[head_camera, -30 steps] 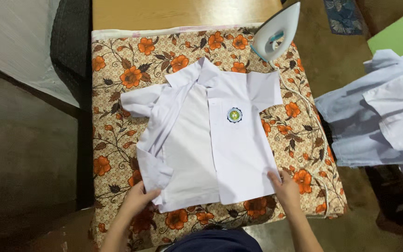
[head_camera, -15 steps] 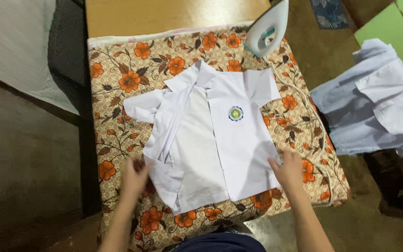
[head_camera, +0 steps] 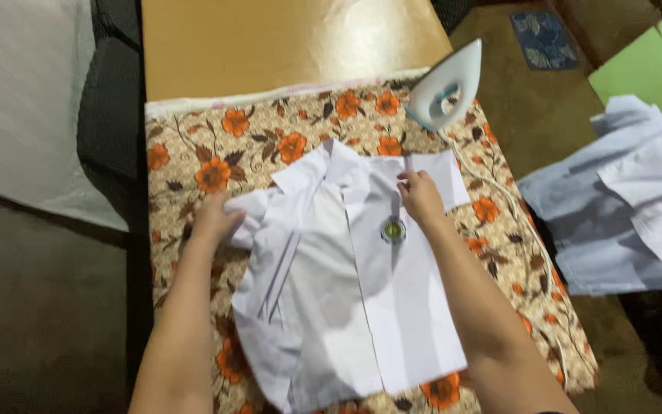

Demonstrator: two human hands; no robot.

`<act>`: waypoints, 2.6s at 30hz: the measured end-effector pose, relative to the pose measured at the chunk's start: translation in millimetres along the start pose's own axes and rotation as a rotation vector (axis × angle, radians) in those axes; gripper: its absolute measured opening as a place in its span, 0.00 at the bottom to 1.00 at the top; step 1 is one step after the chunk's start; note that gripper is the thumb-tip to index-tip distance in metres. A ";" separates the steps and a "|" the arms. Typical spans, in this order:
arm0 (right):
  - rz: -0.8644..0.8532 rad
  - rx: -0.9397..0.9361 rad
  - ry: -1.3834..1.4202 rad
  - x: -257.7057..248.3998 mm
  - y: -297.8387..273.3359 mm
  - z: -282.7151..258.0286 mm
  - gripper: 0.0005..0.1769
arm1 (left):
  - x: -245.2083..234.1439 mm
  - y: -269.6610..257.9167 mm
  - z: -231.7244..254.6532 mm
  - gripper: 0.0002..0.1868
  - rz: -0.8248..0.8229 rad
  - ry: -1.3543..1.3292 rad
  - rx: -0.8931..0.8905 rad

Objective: The person irons a white short-sleeved shirt with an embroidered logo on a floral-patterned table. They smooth the fabric with their hands, use a white electric iron to press the front placket, collar, and sleeves, and adjust the shirt's position multiple times to ensure all areas are wrinkle-free.

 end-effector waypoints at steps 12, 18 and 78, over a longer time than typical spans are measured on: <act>-0.214 0.033 -0.172 61.6 102.2 26.1 0.11 | -38.2 1.2 -8.2 0.14 -0.045 -0.384 -0.062; -0.058 0.022 -0.095 69.3 102.7 -1.2 0.10 | -56.7 -5.7 9.4 0.13 0.260 0.026 -0.030; -0.528 0.138 -0.106 -31.2 -265.2 -172.7 0.28 | 36.1 -294.6 90.8 0.18 -0.688 -0.401 -0.171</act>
Point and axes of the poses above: each hand's wrist, its own y-axis towards the middle knuckle, its own x-axis out of the palm, z = x × y, the point moved 4 cm from there along y, towards the middle knuckle, and after that the axes turned 6 degrees about -x, right-handed, at the moved point
